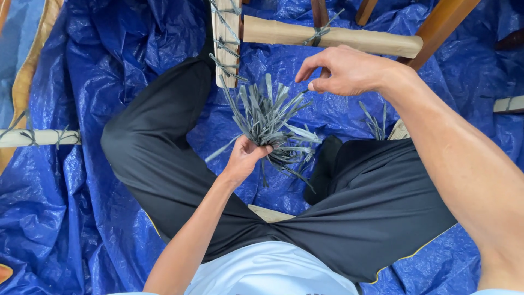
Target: Weaving synthetic strips onto a wooden chair frame to create a seat.
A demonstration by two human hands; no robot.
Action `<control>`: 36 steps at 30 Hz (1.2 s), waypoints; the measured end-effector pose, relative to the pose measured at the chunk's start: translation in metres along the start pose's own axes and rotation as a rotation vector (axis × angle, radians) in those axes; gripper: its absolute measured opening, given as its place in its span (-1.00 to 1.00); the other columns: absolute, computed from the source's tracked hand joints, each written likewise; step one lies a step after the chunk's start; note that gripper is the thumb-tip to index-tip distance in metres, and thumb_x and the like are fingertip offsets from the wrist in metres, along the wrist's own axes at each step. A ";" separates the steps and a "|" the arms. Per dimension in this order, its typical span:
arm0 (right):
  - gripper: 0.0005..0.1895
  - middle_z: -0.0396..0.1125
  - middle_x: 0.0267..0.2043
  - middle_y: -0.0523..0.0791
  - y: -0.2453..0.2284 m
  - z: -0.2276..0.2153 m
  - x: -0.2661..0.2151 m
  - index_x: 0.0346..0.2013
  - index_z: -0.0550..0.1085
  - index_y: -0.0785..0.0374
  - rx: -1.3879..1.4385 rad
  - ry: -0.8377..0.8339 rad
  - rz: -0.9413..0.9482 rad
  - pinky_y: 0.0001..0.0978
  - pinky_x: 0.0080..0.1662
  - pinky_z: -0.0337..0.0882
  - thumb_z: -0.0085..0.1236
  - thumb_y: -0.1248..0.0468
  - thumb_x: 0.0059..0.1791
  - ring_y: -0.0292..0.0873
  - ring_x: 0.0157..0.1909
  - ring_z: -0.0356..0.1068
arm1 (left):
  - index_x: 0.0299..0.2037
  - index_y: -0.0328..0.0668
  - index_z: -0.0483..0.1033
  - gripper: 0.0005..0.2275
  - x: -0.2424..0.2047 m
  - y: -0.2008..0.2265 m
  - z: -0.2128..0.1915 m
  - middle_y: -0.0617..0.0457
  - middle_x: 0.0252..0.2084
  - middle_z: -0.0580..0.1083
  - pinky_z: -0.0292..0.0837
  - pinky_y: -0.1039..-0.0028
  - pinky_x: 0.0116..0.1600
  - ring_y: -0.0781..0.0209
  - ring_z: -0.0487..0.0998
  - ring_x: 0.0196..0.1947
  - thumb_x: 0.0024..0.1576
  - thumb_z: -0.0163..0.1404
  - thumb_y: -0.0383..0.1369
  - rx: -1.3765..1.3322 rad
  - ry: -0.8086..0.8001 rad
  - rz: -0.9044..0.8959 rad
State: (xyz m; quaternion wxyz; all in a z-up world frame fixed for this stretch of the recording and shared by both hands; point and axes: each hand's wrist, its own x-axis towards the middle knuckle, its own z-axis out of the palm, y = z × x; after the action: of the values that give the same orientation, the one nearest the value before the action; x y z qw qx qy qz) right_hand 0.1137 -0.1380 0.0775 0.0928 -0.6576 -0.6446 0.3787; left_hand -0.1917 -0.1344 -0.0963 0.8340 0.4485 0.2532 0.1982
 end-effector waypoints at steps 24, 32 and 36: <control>-0.80 0.48 -0.39 -0.13 0.005 -0.010 0.000 -0.21 0.59 0.30 0.127 0.139 -0.047 -0.38 -0.26 0.41 0.11 0.23 0.08 -0.30 -0.32 0.44 | -0.02 -0.40 0.50 -0.82 0.010 -0.023 -0.010 0.06 -0.12 0.56 0.45 0.44 0.11 0.29 0.56 -0.11 0.20 -0.01 -0.54 0.065 0.006 -0.049; -0.86 0.39 -0.28 -0.14 0.046 -0.022 -0.002 -0.08 0.51 0.35 0.229 0.584 -0.133 -0.47 -0.20 0.44 0.05 0.32 0.25 -0.33 -0.24 0.42 | -0.04 -0.41 0.50 -0.80 0.010 -0.053 -0.030 0.05 -0.20 0.56 0.46 0.45 0.03 0.29 0.57 -0.18 0.15 -0.04 -0.52 0.286 0.127 -0.196; -0.84 0.38 -0.25 -0.17 0.035 -0.029 -0.008 -0.12 0.48 0.35 0.266 0.749 -0.142 -0.53 -0.27 0.39 -0.01 0.30 0.23 -0.39 -0.30 0.35 | -0.04 -0.37 0.51 -0.76 0.010 -0.093 -0.058 0.03 -0.25 0.56 0.47 0.39 -0.05 0.17 0.57 -0.23 0.11 -0.01 -0.47 0.370 0.281 -0.308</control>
State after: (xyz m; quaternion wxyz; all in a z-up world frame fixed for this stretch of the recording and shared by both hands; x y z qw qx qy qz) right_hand 0.1598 -0.1405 0.0794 0.4315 -0.6860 -0.5556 0.1856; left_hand -0.2094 -0.1394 -0.2051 0.7149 0.5174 0.4636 0.0796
